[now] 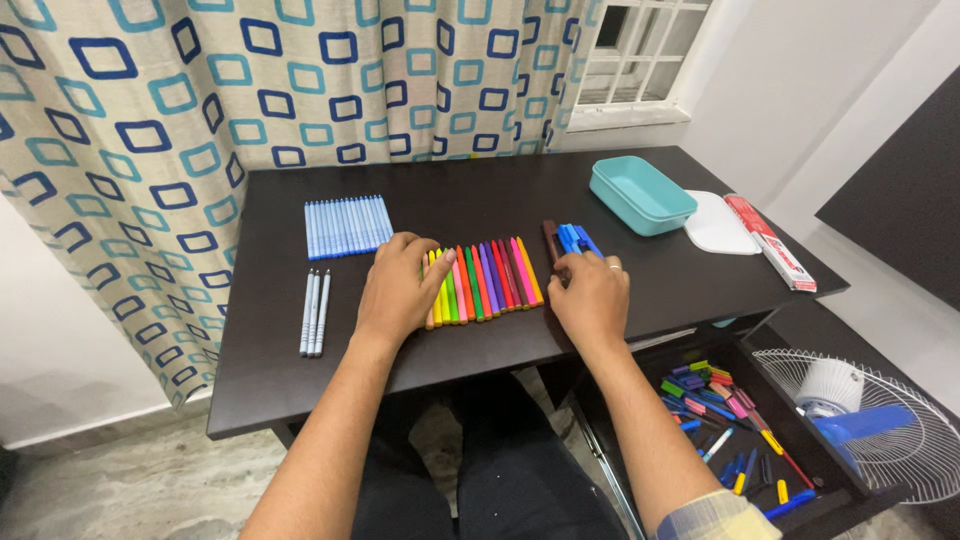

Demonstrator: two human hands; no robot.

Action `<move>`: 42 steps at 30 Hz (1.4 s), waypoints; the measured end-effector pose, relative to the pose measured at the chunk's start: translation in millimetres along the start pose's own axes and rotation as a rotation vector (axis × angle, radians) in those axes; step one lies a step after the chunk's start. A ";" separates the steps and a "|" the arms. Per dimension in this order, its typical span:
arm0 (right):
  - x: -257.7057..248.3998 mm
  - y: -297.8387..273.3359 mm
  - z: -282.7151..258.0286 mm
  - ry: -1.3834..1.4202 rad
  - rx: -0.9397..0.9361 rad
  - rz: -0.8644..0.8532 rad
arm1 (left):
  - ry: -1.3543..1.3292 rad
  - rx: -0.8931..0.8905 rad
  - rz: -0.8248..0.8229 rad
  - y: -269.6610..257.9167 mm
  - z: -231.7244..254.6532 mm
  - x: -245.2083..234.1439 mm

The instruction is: The person repeatedly opens a desk drawer, selects colored pens and pencils, and places them in a color-ordered row on the desk. They continue to retrieve additional pens and pencils from the drawer and add them to the arrangement, occasionally adjusting the alignment of the items.

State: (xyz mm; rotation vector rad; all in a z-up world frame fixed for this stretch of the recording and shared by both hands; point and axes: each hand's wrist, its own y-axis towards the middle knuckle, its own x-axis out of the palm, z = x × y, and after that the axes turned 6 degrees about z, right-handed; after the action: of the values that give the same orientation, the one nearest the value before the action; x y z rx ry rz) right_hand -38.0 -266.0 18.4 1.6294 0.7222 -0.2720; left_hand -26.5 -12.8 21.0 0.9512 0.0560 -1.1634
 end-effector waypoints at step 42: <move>-77.8 -27.1 166.4 0.157 0.304 0.214 | -0.388 0.377 -0.144 20.0 160.9 163.6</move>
State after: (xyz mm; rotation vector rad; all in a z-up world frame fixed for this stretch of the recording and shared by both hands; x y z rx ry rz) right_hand -77.4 -447.1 6.3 2.0189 0.6396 -0.1024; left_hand -6.1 -239.9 53.0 1.0435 -0.4267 -1.5075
